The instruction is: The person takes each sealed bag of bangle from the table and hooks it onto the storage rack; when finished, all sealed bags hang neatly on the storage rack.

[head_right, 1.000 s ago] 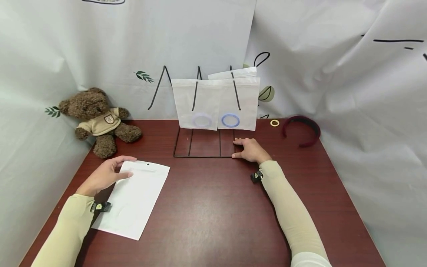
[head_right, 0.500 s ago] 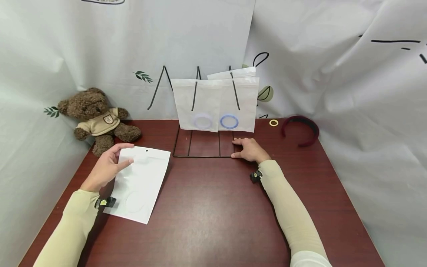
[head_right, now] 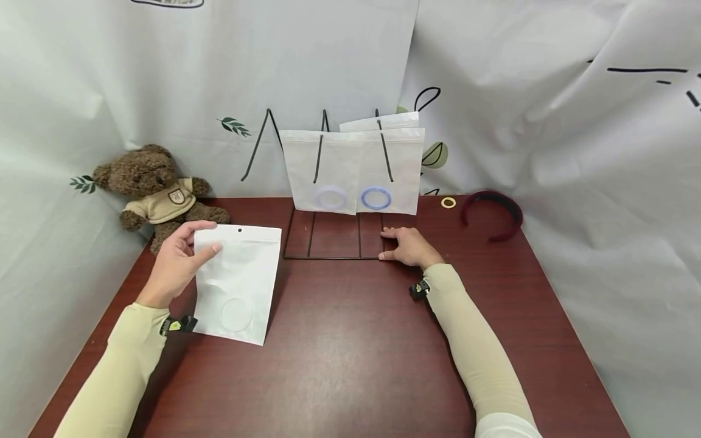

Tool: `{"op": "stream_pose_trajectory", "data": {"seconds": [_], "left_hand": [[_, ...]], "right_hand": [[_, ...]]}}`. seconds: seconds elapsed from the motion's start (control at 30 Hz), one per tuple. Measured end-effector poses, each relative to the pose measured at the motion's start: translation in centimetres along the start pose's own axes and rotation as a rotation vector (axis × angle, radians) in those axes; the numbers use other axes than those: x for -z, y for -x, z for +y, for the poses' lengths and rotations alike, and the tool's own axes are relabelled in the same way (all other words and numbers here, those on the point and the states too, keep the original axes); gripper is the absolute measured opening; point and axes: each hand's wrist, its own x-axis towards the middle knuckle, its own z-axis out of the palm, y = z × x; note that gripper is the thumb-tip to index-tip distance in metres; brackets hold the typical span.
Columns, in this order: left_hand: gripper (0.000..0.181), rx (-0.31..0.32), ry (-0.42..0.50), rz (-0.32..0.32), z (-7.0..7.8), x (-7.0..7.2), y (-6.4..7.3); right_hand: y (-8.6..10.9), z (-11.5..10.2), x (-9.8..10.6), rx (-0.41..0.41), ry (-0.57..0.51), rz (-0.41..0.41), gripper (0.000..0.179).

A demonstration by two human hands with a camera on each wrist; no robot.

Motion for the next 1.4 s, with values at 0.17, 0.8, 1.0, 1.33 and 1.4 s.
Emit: {"op": "stream_pose_trajectory", "data": {"seconds": [0.17, 0.8, 1.0, 1.33, 1.4], "left_hand": [[0.045, -0.021, 0.015, 0.019, 0.8, 0.0, -0.2], [0.039, -0.237, 0.082, 0.198, 4.3, -0.8, -0.7], [0.039, -0.285, 0.116, 0.216, 5.0, -1.1, -1.1], [0.037, -0.367, 0.284, 0.206, 7.1, -1.8, -1.8], [0.037, -0.387, 0.291, 0.211, 7.5, -1.9, -2.0]], "right_hand": [[0.1, -0.3, 0.1, 0.003, 0.007, 0.000, 0.069], [-0.1, -0.3, 0.2, -0.013, 0.013, -0.020, 0.070], [-0.1, -0.3, 0.2, -0.012, 0.015, -0.010, 0.069], [-0.1, -0.1, 0.0, -0.007, 0.026, 0.002, 0.069], [-0.1, -0.1, 0.0, -0.005, 0.025, 0.003, 0.069]]}}
